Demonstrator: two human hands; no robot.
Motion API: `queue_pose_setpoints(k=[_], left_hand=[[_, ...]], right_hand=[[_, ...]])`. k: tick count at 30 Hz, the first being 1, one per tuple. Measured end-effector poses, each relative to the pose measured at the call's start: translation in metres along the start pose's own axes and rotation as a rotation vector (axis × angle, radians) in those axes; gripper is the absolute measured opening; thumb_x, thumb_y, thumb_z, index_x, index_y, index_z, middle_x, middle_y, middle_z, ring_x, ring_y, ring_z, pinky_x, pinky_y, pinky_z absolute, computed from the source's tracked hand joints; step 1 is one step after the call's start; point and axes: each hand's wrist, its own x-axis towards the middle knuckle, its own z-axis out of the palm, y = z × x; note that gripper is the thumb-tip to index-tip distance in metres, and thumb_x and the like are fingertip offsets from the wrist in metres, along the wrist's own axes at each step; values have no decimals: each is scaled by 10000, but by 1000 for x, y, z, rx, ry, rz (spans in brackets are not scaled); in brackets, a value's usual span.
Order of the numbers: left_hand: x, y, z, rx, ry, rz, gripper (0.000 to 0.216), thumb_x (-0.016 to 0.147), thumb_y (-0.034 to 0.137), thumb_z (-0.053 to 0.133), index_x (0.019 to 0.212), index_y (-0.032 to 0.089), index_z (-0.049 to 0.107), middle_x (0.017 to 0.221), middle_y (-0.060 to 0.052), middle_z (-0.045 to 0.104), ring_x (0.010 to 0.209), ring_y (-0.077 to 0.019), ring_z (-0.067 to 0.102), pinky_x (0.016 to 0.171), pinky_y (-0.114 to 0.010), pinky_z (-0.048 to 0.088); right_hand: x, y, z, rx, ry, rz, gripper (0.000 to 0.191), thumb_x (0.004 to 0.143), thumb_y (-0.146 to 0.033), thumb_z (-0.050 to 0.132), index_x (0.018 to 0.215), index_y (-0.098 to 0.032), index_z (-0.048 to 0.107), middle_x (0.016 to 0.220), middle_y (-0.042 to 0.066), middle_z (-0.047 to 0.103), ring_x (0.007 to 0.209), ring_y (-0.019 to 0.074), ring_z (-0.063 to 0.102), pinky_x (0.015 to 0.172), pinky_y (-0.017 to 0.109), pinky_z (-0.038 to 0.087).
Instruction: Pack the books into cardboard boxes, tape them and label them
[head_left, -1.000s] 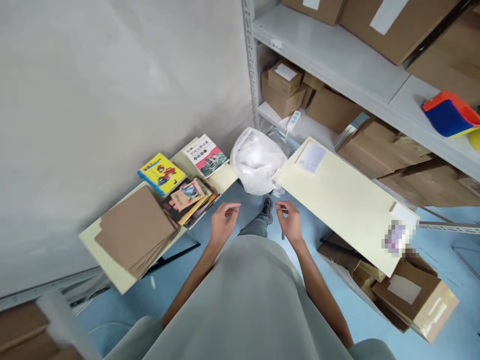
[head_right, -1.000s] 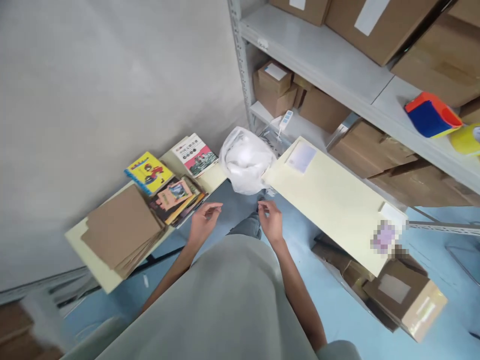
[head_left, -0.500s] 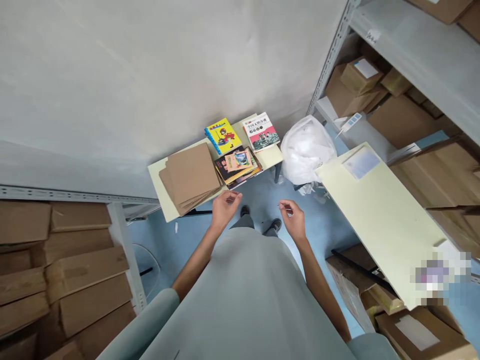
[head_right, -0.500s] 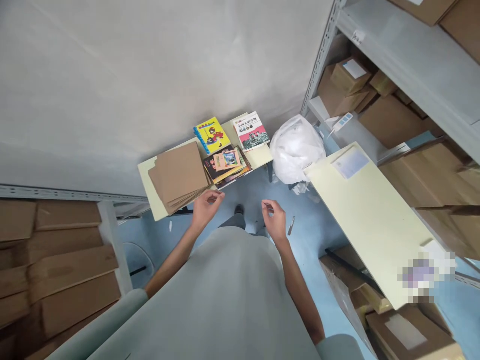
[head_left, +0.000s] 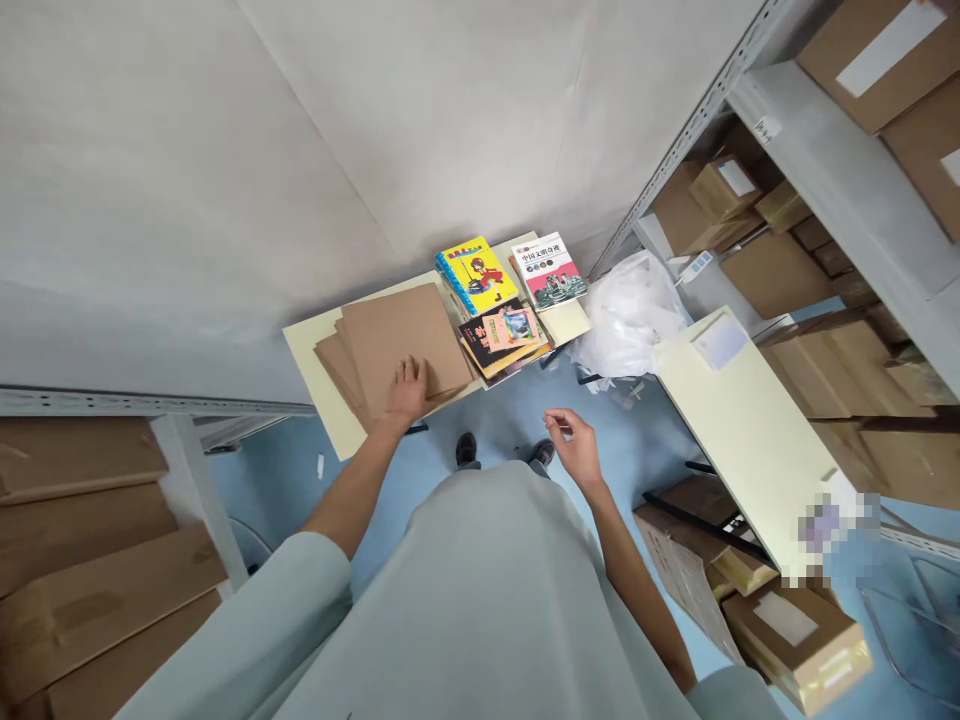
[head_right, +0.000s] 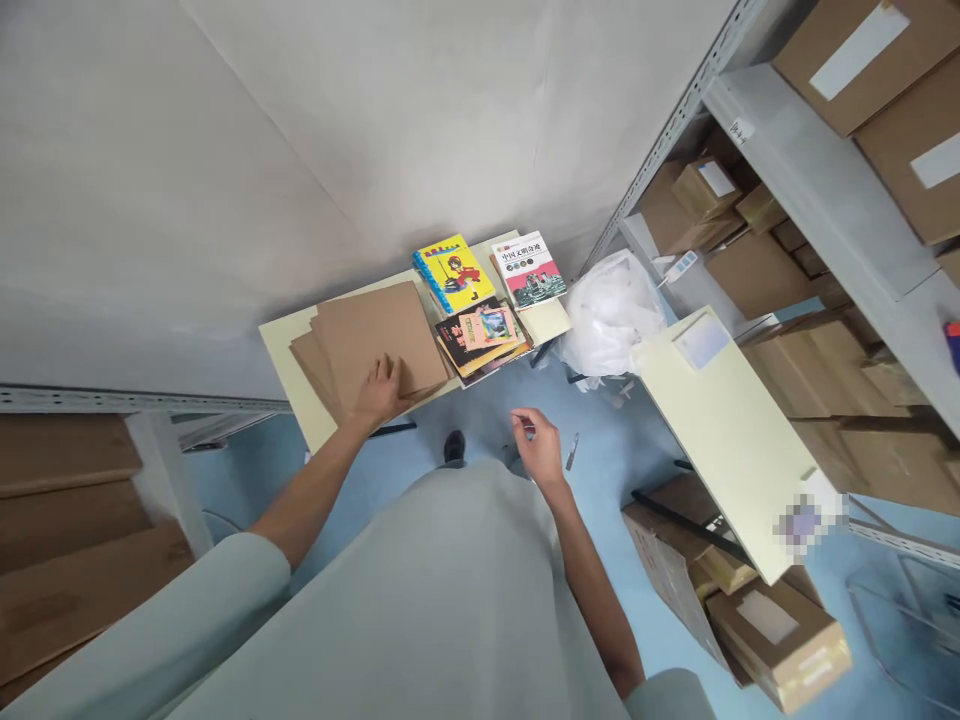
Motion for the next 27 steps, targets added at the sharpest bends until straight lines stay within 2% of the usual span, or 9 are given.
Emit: queue_pose_setpoints(k=[4,9,14,20,23,27], left_hand=[[-6,-11,5,-90,23,24,1020,909,475,864,1666,-27,401,1768,-452,282,1684,-577,288,1330,-661,324],[-19,-31,6,-55,-23,61,988,850,187,889,1700,14,418,1802,-414,252,1696,-560,280,1340,-612,346],[-31,-42,-4,3,-61,119,886,902,232,850,1681,48,469,1805,-370,301,1678,-530,341,1298,-582,426],[-50,-42,-33,72,-146,216,754,965,251,749,1654,54,514,1762,-382,363,1647,-526,397,1223,-594,501],[-58,-49,-53,69,-74,235,722,960,217,678,1648,48,537,1744,-357,421,1626,-505,441,1238,-594,494],[-68,-75,-96,-118,176,225,633,949,113,537,1567,155,665,1668,-198,611,1553,-396,578,1307,-537,450]], right_hand=[[0,-17,35,-28,22,29,383,996,-587,636,1058,-250,808,1077,98,862,966,263,814,909,412,658],[3,-35,75,-55,-5,8,377,1012,-578,632,1062,-250,811,1083,95,863,944,253,815,901,405,663],[8,-46,106,-57,-65,-20,360,1018,-555,613,1065,-258,811,1082,86,865,968,247,816,901,390,670],[15,-58,123,-70,-97,-93,338,1025,-515,594,1063,-255,808,1098,79,866,981,253,815,925,406,659],[18,-62,126,-71,-99,-112,343,1022,-516,593,1064,-254,810,1095,76,867,964,249,813,926,407,662],[19,-65,125,-56,-89,-130,359,1018,-536,603,1072,-253,817,1110,82,870,975,252,814,920,408,669]])
